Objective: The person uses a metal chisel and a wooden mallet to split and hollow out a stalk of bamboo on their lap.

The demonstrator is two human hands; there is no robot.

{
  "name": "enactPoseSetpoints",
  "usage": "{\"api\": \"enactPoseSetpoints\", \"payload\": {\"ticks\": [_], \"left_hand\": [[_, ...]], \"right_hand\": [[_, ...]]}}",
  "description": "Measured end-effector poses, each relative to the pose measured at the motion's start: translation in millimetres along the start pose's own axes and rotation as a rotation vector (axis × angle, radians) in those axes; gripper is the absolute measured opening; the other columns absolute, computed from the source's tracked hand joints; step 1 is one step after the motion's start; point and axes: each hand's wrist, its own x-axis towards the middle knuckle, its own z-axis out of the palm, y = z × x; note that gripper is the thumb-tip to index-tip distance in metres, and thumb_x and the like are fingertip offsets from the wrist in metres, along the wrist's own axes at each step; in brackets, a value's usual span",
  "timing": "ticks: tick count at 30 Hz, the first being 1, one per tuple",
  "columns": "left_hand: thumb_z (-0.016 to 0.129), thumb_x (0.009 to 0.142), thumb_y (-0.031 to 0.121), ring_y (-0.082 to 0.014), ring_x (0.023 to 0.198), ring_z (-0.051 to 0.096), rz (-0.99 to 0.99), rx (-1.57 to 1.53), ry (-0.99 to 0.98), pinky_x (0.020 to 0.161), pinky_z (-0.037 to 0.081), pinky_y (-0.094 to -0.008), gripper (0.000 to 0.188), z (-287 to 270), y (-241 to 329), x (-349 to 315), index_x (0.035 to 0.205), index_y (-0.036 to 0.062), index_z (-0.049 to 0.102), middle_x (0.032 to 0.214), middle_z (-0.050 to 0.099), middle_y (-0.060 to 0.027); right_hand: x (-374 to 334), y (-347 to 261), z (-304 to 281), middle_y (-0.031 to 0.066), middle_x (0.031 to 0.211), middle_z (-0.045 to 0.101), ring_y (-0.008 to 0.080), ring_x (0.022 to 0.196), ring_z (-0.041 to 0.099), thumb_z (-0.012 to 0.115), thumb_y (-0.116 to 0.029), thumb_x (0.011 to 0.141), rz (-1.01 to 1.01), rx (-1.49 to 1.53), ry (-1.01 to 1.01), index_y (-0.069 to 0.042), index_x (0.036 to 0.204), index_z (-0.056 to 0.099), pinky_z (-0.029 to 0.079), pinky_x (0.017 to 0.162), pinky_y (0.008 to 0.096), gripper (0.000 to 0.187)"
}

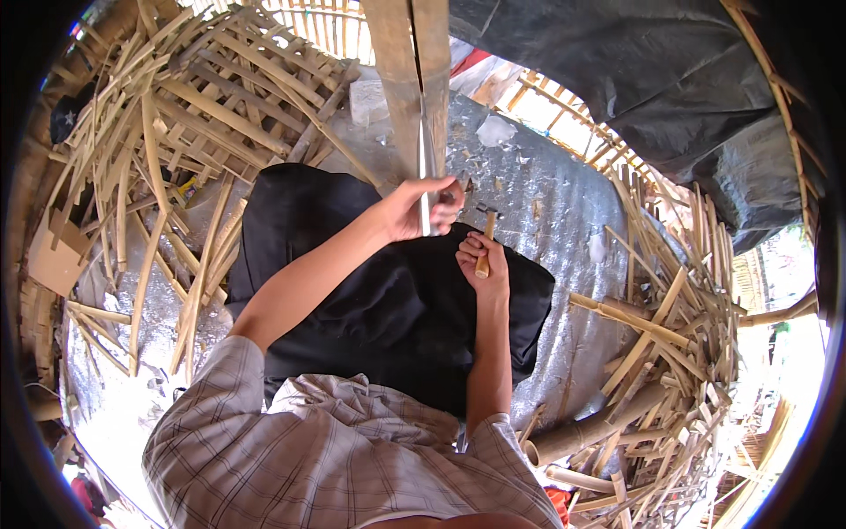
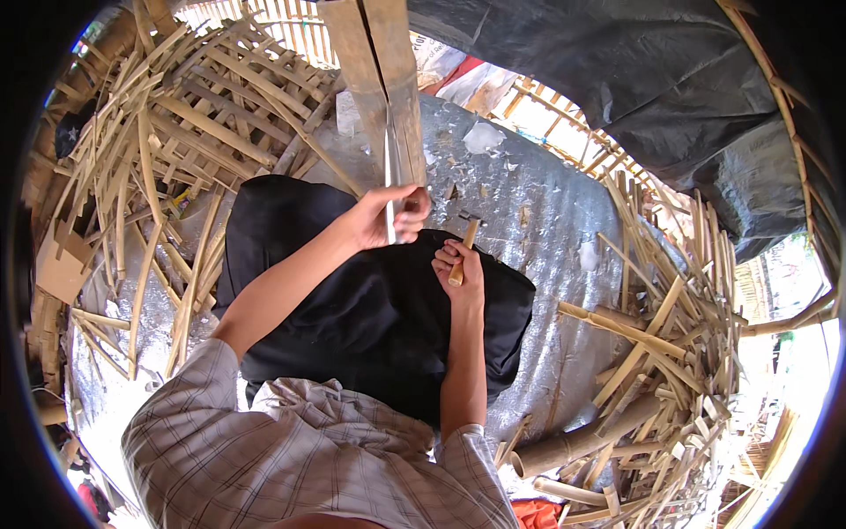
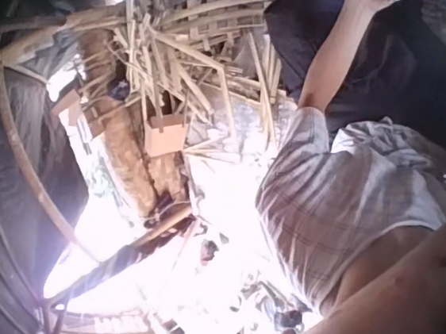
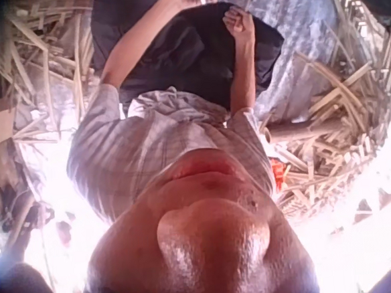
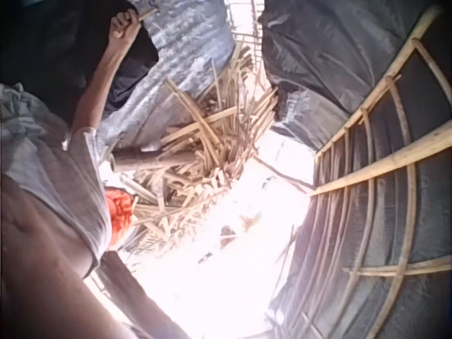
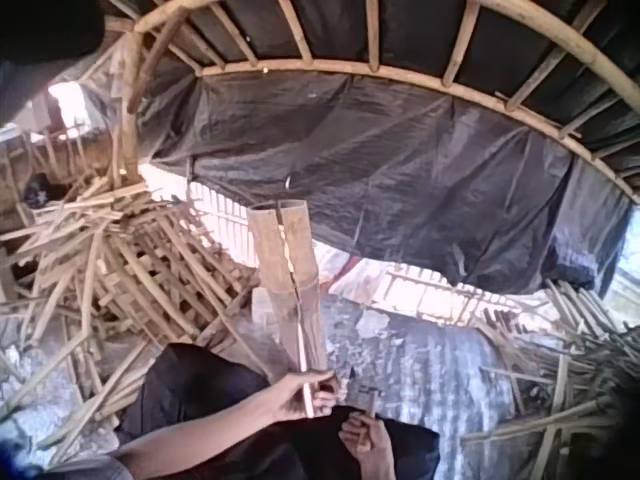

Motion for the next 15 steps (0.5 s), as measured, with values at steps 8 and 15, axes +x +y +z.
{"api": "enactPoseSetpoints", "payload": {"ticks": [8,15], "left_hand": [[0.05,0.106,0.037,-0.0036,0.041,0.029,-0.18,-0.053,-0.228,0.044,0.029,-0.0215,0.044,-10,-35,-3,0.072,0.0082,0.05,0.053,0.031,0.007],[0.057,0.104,0.036,0.0013,0.041,0.03,-0.209,0.035,-0.12,0.038,0.024,-0.0182,0.029,-13,-22,2,0.085,0.0161,0.048,0.055,0.034,0.0112]], "right_hand": [[0,1,0,-0.0045,0.059,0.041,0.0065,0.051,0.039,0.05,-0.003,0.096,-0.02,0.048,0.066,-0.005,0.076,0.048,0.032,0.05,0.0241,0.021],[1,3,4,-0.0061,0.061,0.042,0.0044,0.051,0.04,0.051,-0.003,0.097,-0.022,0.02,0.066,-0.004,0.08,0.052,0.032,0.051,0.023,0.017]]}}
